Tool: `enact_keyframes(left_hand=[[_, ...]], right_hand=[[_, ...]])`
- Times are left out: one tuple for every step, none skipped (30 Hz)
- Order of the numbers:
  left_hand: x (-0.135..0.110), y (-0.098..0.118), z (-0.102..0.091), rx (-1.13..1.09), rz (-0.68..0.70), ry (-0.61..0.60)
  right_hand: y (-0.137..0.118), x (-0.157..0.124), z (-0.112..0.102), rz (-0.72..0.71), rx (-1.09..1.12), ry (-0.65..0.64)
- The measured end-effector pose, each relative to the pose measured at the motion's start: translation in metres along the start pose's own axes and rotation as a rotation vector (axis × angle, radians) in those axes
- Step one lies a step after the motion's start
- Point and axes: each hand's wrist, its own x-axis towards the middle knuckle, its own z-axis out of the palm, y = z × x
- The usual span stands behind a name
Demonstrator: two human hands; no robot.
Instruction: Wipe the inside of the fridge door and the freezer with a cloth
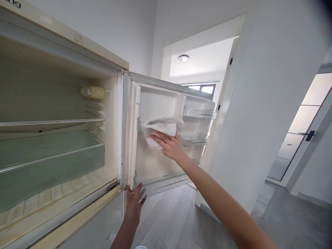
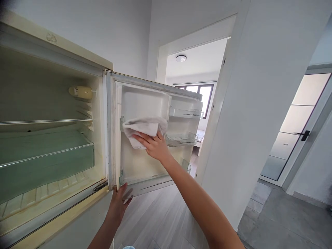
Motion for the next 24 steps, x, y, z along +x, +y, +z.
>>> enact_keyframes(left_hand=[[0.0,0.0,0.0,0.0,-0.007,0.001],[0.001,0.0,0.0,-0.001,-0.013,0.005],[0.0,0.001,0.0,-0.002,-0.018,0.006],[0.0,0.001,0.0,-0.005,-0.021,0.007],[0.0,0.001,0.001,-0.004,-0.022,0.003],[-0.001,0.002,0.001,-0.002,-0.022,0.001],[-0.001,0.002,0.002,0.0,-0.021,0.002],[-0.001,0.002,0.003,0.003,-0.021,0.006],[-0.001,0.002,0.003,0.004,-0.023,0.012],[-0.001,0.001,0.004,0.001,-0.026,0.019],[-0.001,0.0,0.004,-0.004,-0.028,0.024],[0.0,-0.001,0.005,-0.01,-0.025,0.025],[0.001,-0.002,0.005,-0.012,-0.022,0.021],[0.002,-0.003,0.005,-0.012,-0.018,0.019],[0.002,-0.004,0.005,-0.009,-0.012,0.016],[0.003,-0.004,0.004,-0.006,-0.006,0.013],[0.004,-0.005,0.004,-0.003,-0.002,0.012],[0.004,-0.005,0.003,-0.001,0.0,0.013],[0.004,-0.005,0.003,0.0,0.0,0.014],[0.004,-0.005,0.002,0.0,0.002,0.013],[0.004,-0.005,0.001,-0.002,0.001,0.013],[0.004,-0.005,0.001,-0.005,-0.001,0.013],[0.004,-0.005,0.0,-0.008,-0.001,0.009],[0.004,-0.004,-0.001,-0.009,0.0,0.004]], right_hand=[[0.004,-0.007,0.0,0.039,-0.009,-0.019],[0.008,-0.015,0.0,0.082,-0.017,-0.035],[0.01,-0.021,0.0,0.13,-0.023,-0.051],[0.012,-0.027,-0.001,0.185,-0.025,-0.063],[0.011,-0.031,-0.002,0.244,-0.018,-0.072],[0.009,-0.034,-0.004,0.306,0.001,-0.072],[0.005,-0.036,-0.006,0.368,0.035,-0.062],[-0.001,-0.037,-0.009,0.429,0.09,-0.041],[-0.008,-0.037,-0.012,0.494,0.171,-0.005],[-0.016,-0.037,-0.016,0.576,0.28,0.05],[-0.025,-0.035,-0.02,0.694,0.417,0.121],[-0.034,-0.033,-0.024,0.854,0.575,0.211],[-0.042,-0.03,-0.029,1.049,0.748,0.316],[-0.05,-0.026,-0.033,1.257,0.93,0.432],[-0.057,-0.021,-0.037,1.442,1.118,0.549],[-0.063,-0.015,-0.041,1.586,1.313,0.651],[-0.069,-0.007,-0.044,1.683,1.511,0.721],[-0.074,0.002,-0.047,1.743,1.71,0.742],[-0.078,0.011,-0.048,1.78,1.895,0.715],[-0.082,0.022,-0.047,1.802,2.051,0.661],[-0.086,0.033,-0.046,1.819,2.167,0.603],[-0.09,0.044,-0.043,1.817,2.242,0.566],[-0.093,0.055,-0.038,1.772,2.28,0.554],[-0.096,0.066,-0.033,1.671,2.263,0.552]])
